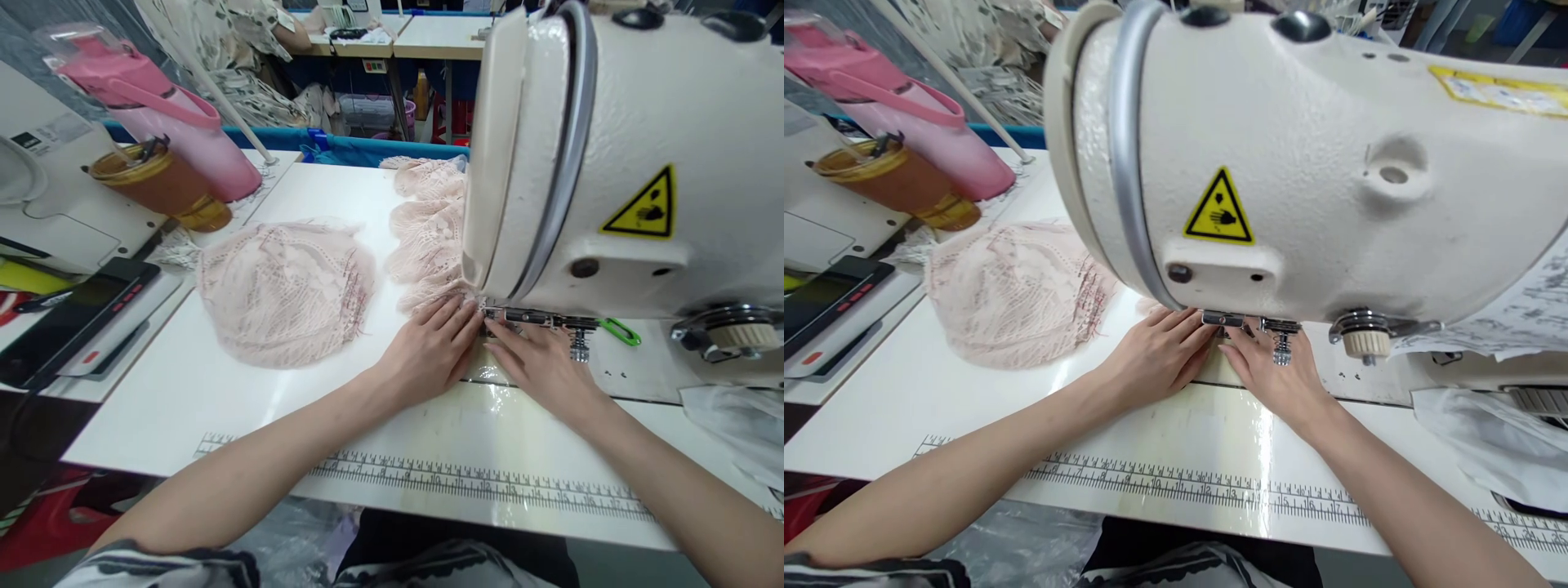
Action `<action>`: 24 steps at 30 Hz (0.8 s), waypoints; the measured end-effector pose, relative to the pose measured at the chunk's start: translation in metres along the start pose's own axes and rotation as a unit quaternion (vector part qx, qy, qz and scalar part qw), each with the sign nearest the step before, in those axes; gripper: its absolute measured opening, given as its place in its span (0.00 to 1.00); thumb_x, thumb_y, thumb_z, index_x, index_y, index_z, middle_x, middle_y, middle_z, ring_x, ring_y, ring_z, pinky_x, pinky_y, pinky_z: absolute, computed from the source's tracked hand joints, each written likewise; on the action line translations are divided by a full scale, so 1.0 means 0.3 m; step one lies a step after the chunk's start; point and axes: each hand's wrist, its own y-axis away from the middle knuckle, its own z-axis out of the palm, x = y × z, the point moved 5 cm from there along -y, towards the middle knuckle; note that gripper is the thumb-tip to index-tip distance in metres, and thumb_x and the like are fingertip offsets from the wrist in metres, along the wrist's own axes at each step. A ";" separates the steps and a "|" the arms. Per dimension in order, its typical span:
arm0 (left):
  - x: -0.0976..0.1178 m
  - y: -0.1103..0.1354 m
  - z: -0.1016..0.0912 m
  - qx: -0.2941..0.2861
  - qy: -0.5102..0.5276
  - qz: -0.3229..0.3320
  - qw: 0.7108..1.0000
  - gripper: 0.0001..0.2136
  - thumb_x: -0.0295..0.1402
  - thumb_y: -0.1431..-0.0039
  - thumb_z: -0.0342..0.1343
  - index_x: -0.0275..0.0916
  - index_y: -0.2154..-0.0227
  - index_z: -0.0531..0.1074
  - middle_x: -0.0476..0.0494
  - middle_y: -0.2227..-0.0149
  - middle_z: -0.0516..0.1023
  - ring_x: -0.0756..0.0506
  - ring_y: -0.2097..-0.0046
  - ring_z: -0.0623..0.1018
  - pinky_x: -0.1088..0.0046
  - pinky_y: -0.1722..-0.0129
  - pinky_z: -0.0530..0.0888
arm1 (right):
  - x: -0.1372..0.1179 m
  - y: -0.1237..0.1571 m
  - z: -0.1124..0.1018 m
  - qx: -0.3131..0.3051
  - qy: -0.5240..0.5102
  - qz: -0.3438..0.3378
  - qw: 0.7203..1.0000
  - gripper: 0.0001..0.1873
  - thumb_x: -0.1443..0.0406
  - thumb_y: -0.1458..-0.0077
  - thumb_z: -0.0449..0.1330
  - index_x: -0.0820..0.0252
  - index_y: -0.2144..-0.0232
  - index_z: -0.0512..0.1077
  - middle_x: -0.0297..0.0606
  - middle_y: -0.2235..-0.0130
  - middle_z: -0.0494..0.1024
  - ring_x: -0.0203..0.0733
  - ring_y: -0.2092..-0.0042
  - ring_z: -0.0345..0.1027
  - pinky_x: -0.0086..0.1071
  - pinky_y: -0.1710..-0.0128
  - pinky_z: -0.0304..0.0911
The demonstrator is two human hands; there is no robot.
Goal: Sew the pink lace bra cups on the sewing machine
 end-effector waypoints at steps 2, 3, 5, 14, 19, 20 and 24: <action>0.000 0.000 0.001 -0.003 -0.004 -0.004 1.000 0.18 0.34 0.34 0.43 0.28 0.47 0.68 0.33 0.45 0.70 0.38 0.43 0.71 0.57 0.42 0.66 | 0.000 -0.006 -0.014 0.014 0.009 -0.003 1.000 0.16 0.59 0.39 0.53 0.48 0.50 0.71 0.39 0.59 0.79 0.46 0.57 0.71 0.41 0.56 0.63; 0.000 0.000 0.002 -0.005 -0.006 -0.006 1.000 0.19 0.34 0.34 0.43 0.28 0.47 0.68 0.33 0.44 0.70 0.38 0.43 0.71 0.57 0.42 0.66 | 0.004 -0.008 -0.023 0.021 0.008 -0.004 1.000 0.16 0.59 0.39 0.53 0.49 0.51 0.72 0.39 0.58 0.79 0.45 0.56 0.71 0.41 0.55 0.62; 0.000 -0.001 0.003 -0.010 -0.011 -0.008 1.000 0.19 0.34 0.34 0.43 0.28 0.46 0.68 0.33 0.44 0.70 0.38 0.43 0.70 0.57 0.42 0.66 | 0.019 -0.014 -0.038 0.034 -0.008 0.004 0.999 0.15 0.60 0.38 0.51 0.50 0.53 0.73 0.38 0.59 0.79 0.45 0.57 0.71 0.41 0.55 0.63; 0.008 0.005 -0.003 -0.010 -0.036 -0.012 0.999 0.20 0.35 0.35 0.44 0.30 0.45 0.67 0.34 0.44 0.69 0.37 0.42 0.69 0.56 0.42 0.66 | 0.071 -0.035 -0.046 0.069 -0.066 0.074 0.993 0.18 0.57 0.37 0.48 0.57 0.64 0.76 0.43 0.65 0.79 0.49 0.60 0.73 0.44 0.60 0.66; 0.017 -0.006 -0.069 0.067 -0.088 0.017 0.994 0.14 0.31 0.35 0.47 0.33 0.51 0.72 0.37 0.50 0.75 0.40 0.48 0.74 0.61 0.50 0.72 | 0.063 -0.051 -0.055 0.095 0.009 0.077 0.992 0.17 0.56 0.40 0.51 0.58 0.65 0.77 0.44 0.64 0.79 0.49 0.60 0.72 0.44 0.57 0.64; 0.005 -0.010 -0.094 0.078 -0.099 0.013 0.992 0.13 0.31 0.36 0.47 0.35 0.54 0.73 0.38 0.53 0.77 0.41 0.51 0.75 0.64 0.55 0.74 | 0.062 -0.055 -0.059 0.093 0.014 0.071 0.993 0.16 0.57 0.40 0.52 0.57 0.67 0.78 0.43 0.66 0.79 0.48 0.61 0.72 0.43 0.57 0.64; -0.124 0.018 -0.215 0.015 -0.163 -0.167 0.972 0.13 0.32 0.35 0.44 0.36 0.64 0.74 0.38 0.65 0.77 0.40 0.62 0.76 0.71 0.78 0.68 | 0.060 -0.056 -0.077 0.091 0.021 0.069 0.993 0.16 0.59 0.40 0.53 0.56 0.70 0.78 0.40 0.71 0.79 0.45 0.65 0.71 0.40 0.60 0.64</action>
